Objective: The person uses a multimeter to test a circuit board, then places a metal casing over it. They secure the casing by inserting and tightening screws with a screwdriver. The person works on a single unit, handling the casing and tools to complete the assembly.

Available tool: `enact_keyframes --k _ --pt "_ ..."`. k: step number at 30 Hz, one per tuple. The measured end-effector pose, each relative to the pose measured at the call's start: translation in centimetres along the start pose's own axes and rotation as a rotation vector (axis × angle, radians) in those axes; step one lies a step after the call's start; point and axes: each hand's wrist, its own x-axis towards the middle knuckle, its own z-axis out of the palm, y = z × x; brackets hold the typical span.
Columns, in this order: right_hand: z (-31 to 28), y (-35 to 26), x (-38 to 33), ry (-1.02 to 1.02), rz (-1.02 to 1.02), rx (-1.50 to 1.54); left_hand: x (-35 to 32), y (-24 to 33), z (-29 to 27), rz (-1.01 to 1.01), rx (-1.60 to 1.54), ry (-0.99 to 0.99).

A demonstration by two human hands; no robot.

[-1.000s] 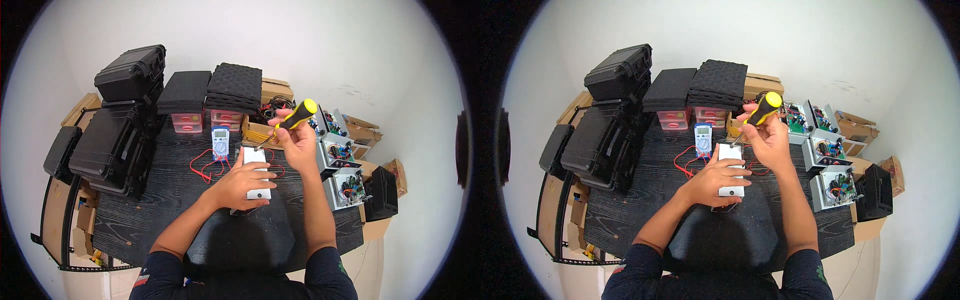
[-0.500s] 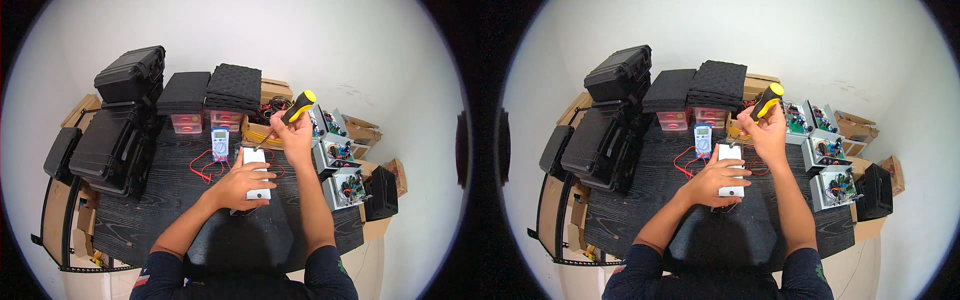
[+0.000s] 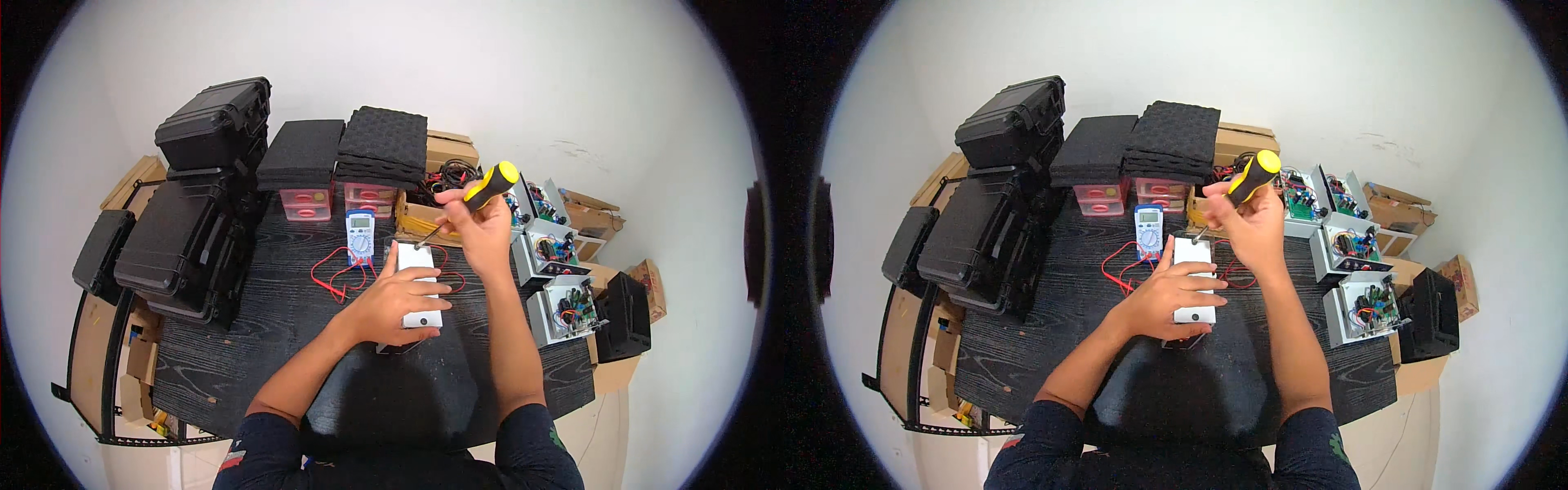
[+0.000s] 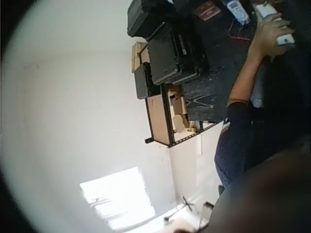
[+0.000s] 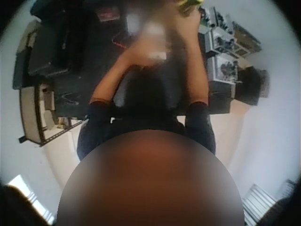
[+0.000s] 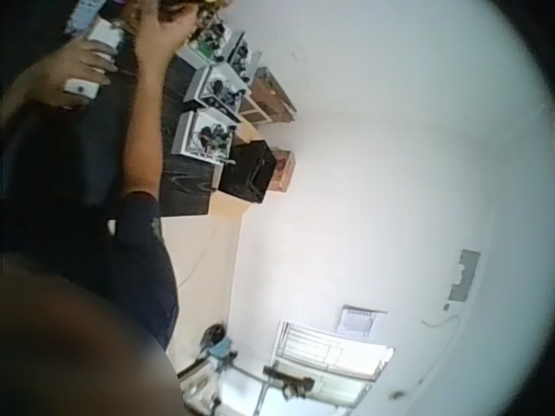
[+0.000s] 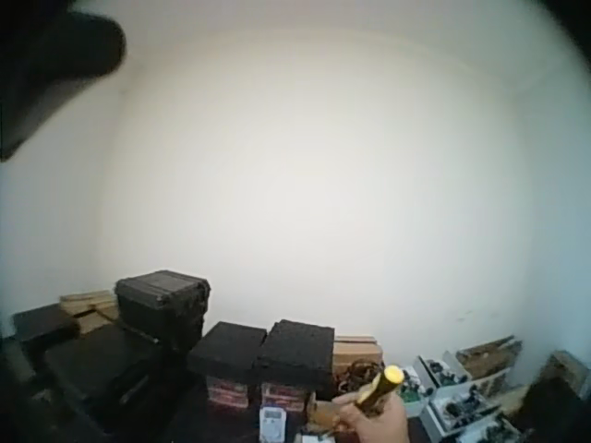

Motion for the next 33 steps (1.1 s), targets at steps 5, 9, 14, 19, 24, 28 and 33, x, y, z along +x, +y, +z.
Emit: enact_keyframes --k 5,9,14,19,24,28,33 --pt "0.4 -1.2 -0.1 -0.038 0.014 0.088 -0.2 -0.1 0.1 0.000 -0.004 0.009" --pt "0.2 -0.2 -0.8 0.032 -0.051 -0.028 0.0 -0.1 0.0 0.012 0.003 0.007" --pt "0.0 0.0 -1.1 0.005 -0.023 0.114 0.0 -0.1 0.1 0.002 0.005 0.004" --pt "0.4 -0.2 -1.1 0.022 0.005 0.054 -0.1 -0.1 0.1 0.006 0.010 0.000" --pt "0.8 0.3 -1.2 0.072 -0.092 -0.031 -0.1 -0.2 0.1 0.004 0.019 -0.010" --pt "0.4 -0.4 -0.9 -0.067 -0.023 0.100 -0.1 -0.2 0.0 0.004 0.015 -0.012" --pt "0.3 -0.2 -1.0 -0.028 -0.007 0.008 0.0 -0.1 0.0 0.007 0.009 -0.005"
